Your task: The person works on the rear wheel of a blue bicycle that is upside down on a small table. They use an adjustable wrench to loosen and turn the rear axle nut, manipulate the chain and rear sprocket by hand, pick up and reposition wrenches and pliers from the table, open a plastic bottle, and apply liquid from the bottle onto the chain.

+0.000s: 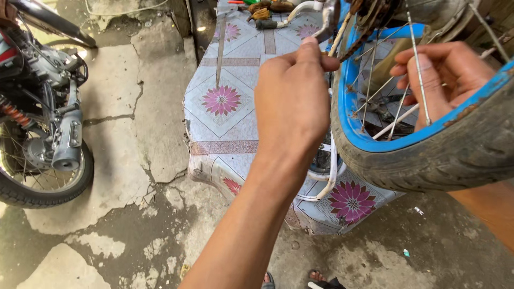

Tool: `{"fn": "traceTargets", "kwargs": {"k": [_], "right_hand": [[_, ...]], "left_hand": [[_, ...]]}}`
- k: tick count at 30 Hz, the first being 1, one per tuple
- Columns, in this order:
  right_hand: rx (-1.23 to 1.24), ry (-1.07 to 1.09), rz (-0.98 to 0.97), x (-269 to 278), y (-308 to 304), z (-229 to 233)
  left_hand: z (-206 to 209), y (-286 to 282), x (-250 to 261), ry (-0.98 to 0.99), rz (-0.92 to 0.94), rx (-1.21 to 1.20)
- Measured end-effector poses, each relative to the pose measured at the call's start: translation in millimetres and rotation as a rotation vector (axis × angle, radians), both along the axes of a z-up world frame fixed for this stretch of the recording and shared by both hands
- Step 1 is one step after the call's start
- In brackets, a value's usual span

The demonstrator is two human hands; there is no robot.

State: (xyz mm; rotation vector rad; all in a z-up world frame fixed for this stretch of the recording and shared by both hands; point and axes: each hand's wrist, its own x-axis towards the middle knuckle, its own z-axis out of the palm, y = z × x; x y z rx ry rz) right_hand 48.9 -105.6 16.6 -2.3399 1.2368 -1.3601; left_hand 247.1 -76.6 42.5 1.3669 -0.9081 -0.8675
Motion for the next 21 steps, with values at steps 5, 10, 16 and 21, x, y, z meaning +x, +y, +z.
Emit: {"fn": "traceTargets", "kwargs": {"k": [5, 10, 16, 21], "right_hand": [[-0.059, -0.014, 0.027, -11.0, -14.1, 1.0], [-0.063, -0.022, -0.135, -18.1, -14.0, 7.4], [-0.057, -0.052, -0.195, -16.8, -17.2, 22.8], [-0.107, 0.068, -0.185, -30.8, -29.9, 25.8]], "left_hand": [[-12.4, -20.3, -11.0, 0.063, -0.031, -0.066], [-15.2, -42.4, -18.4, 0.14, -0.019, -0.107], [-20.1, -50.7, -27.1, 0.192, -0.002, -0.172], [-38.9, -64.1, -33.4, 0.269, -0.109, -0.442]]}}
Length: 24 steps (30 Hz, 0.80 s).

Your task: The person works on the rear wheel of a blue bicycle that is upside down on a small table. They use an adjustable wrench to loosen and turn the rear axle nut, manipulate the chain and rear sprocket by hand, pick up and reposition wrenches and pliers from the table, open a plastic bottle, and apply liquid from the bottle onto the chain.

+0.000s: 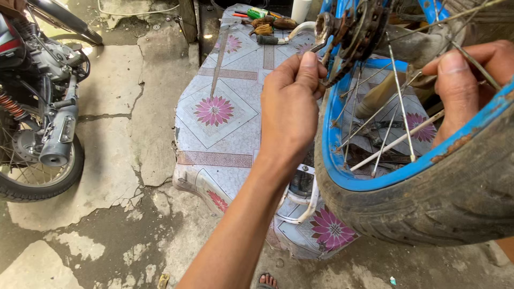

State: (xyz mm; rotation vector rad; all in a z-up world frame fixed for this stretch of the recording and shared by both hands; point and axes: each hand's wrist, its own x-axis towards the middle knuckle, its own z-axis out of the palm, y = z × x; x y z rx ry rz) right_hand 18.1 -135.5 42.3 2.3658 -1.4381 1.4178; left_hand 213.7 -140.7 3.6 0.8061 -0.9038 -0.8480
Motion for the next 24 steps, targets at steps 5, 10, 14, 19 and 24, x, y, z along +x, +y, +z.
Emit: {"fn": "traceTargets", "kwargs": {"k": [5, 10, 14, 19, 24], "right_hand": [[0.026, -0.016, -0.009, -9.1, -1.8, -2.8], [0.033, -0.116, 0.051, -29.0, -24.4, -25.2], [-0.03, -0.233, 0.137, -57.1, -57.0, -32.1], [-0.301, -0.089, 0.008, -46.1, -68.0, -23.0], [-0.256, 0.173, -0.095, -18.6, -10.9, -4.9]], "left_hand": [[-7.4, -13.8, 7.5, -0.046, -0.017, 0.039], [-14.0, -13.5, 12.1, -0.278, 0.137, 0.02], [-9.4, -12.5, 15.6, -0.338, 0.148, 0.013], [-0.3, -10.5, 19.9, -0.326, 0.114, -0.02], [2.4, -9.6, 20.9, -0.389, 0.136, 0.07]]}}
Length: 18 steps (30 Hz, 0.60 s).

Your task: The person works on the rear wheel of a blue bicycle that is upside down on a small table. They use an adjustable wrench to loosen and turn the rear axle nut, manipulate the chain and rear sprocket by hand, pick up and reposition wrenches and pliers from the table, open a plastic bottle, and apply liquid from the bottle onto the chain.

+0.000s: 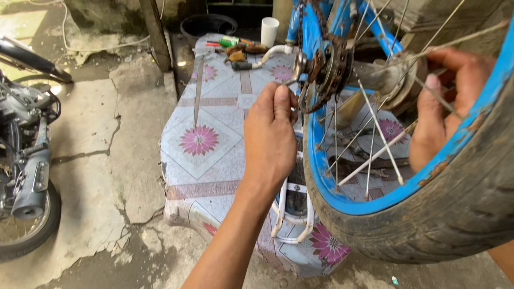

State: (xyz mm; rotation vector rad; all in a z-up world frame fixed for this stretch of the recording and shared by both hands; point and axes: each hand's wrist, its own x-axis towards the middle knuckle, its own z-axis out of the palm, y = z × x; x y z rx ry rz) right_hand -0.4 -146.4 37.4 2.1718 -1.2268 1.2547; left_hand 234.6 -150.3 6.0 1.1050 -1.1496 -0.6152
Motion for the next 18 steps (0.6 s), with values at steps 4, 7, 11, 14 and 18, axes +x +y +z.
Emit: {"fn": "traceTargets", "kwargs": {"k": [4, 7, 11, 14, 18], "right_hand": [[-0.061, 0.153, -0.155, 19.6, 13.8, 17.6], [0.001, 0.14, -0.14, 18.4, 8.9, 26.8], [0.011, 0.145, -0.137, 9.2, 1.6, 24.5], [0.02, 0.119, -0.122, 0.8, -2.5, 18.7], [0.068, 0.076, -0.065, -8.3, -6.1, 13.2]], "left_hand": [[4.7, 7.4, -0.4, 0.0, -0.024, 0.004], [6.4, 9.0, -1.5, 0.022, -0.04, 0.048], [6.1, 5.2, -2.4, 0.018, -0.032, 0.023], [7.4, 2.2, -1.5, -0.041, -0.022, 0.024], [7.8, 2.2, 0.2, 0.014, -0.095, 0.038]]}}
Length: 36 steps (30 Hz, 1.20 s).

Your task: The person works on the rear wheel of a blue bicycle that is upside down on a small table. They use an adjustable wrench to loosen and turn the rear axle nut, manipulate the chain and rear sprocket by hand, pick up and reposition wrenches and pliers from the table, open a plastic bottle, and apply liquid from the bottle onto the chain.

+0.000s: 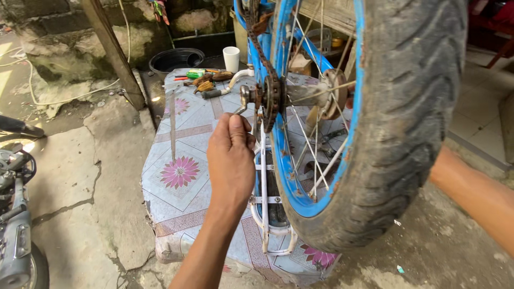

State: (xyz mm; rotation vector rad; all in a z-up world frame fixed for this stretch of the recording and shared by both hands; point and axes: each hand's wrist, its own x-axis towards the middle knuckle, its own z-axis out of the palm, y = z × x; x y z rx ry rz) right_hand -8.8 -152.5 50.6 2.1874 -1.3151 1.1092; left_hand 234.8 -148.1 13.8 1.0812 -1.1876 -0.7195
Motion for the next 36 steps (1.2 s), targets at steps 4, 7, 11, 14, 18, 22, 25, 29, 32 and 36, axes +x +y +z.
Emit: {"fn": "traceTargets", "kwargs": {"k": [4, 7, 11, 14, 18, 22, 25, 29, 32, 36], "right_hand": [[0.071, -0.052, 0.053, -12.9, -5.1, -5.5], [0.124, -0.1, 0.071, -27.3, -3.9, -5.8], [0.212, -0.2, 0.139, -34.7, -14.5, -7.5], [0.349, -0.407, 0.234, -45.8, -21.1, -8.8], [0.657, -0.941, 0.411, -60.7, -25.1, -15.9], [0.753, -1.028, 0.533, -70.0, -23.1, -18.3], [0.746, -1.009, 0.648, -68.0, -21.0, -25.5], [0.812, -1.091, 0.649, -66.9, -23.7, -26.6], [0.817, -1.115, 0.657, -65.3, -28.8, -16.6], [0.806, -1.056, 0.654, -64.6, -31.7, -1.7]], "left_hand": [[-3.1, -0.1, -1.5, -0.004, 0.008, 0.033], [-1.9, 0.8, -6.6, 0.075, -0.038, 0.05], [-1.6, 0.1, -7.1, 0.098, -0.037, 0.035], [-0.2, 1.7, -7.5, 0.034, 0.009, 0.033], [-0.8, 5.9, -8.3, -0.008, 0.05, 0.038], [3.5, 6.6, -9.8, 0.009, 0.044, 0.075], [2.6, 6.9, -10.7, 0.062, 0.022, 0.107], [1.2, 5.9, -13.8, 0.083, 0.024, 0.077], [1.3, 3.9, -16.3, 0.093, 0.041, 0.081], [0.1, 3.6, -19.2, 0.07, 0.082, 0.109]]}}
